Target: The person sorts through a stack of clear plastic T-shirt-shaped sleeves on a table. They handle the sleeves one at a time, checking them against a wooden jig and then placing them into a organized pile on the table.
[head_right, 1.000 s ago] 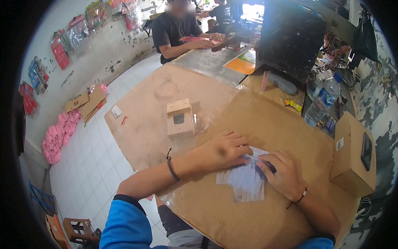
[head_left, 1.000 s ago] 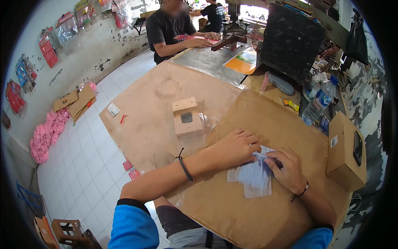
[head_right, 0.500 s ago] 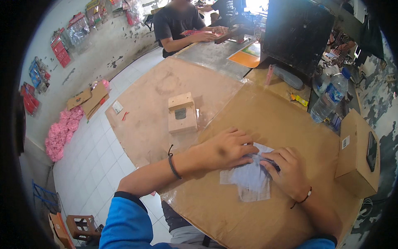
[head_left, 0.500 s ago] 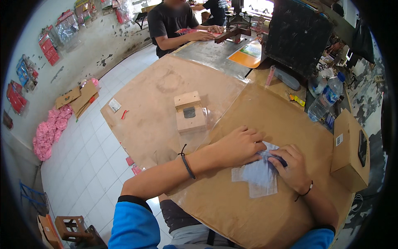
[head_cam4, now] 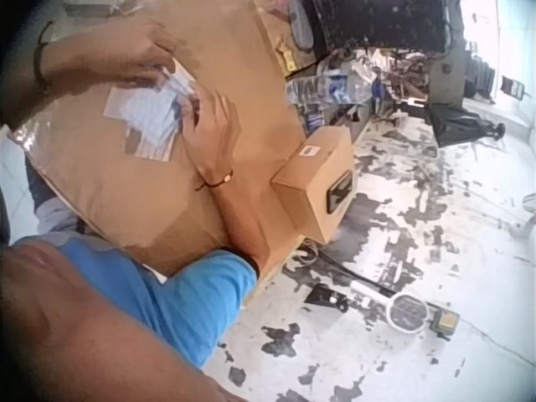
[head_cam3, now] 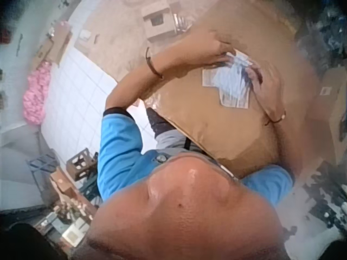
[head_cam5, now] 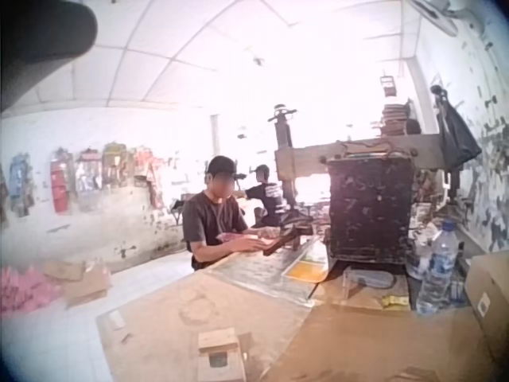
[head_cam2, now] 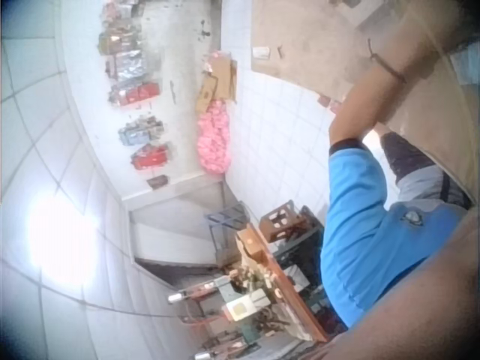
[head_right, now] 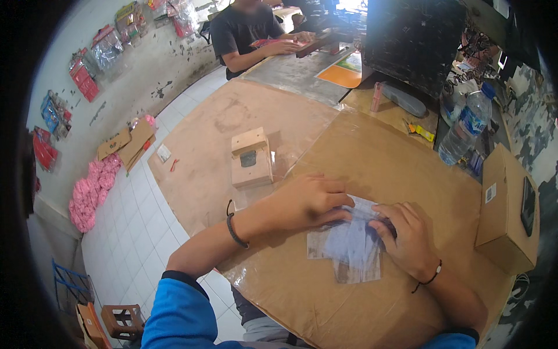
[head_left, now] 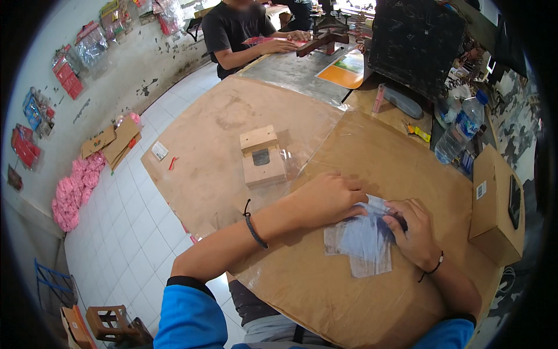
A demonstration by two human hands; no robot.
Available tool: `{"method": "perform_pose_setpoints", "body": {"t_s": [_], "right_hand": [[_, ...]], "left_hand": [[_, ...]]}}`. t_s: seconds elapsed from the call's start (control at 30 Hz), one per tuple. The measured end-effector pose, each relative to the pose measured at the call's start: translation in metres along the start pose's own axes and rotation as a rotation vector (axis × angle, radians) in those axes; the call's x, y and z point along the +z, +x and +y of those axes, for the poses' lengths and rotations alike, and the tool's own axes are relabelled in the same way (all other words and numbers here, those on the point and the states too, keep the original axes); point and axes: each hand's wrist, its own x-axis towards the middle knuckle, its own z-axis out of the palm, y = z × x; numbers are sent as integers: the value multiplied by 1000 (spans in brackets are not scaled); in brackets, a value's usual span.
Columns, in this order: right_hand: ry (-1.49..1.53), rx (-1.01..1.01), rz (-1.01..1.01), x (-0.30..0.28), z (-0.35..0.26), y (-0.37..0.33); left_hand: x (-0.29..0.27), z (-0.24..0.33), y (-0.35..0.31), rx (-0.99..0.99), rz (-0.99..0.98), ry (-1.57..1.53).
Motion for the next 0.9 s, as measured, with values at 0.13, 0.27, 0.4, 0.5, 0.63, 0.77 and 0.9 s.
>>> {"method": "perform_pose_setpoints", "body": {"t_s": [0.13,0.27,0.4,0.5,0.63,0.77,0.9], "right_hand": [[57,44,42,3,4,-5],[-15,-50,32,-4,-2,1],[4,-39,41,-2,0,-1],[11,-29,41,-3,-2,-1],[-8,-61,59,-2,1,-2],[-32,-78,78,-1,3,-2],[-55,-85,60,-3,4,-3]], "left_hand": [[0,3,1,-41,3,-11],[-2,4,2,-97,-1,-75],[-4,6,3,-116,-17,-108],[-3,6,3,-131,-26,-122],[-3,4,2,-119,-31,-136],[-7,9,4,-98,-20,-143],[-6,5,3,-83,-29,-103]]}}
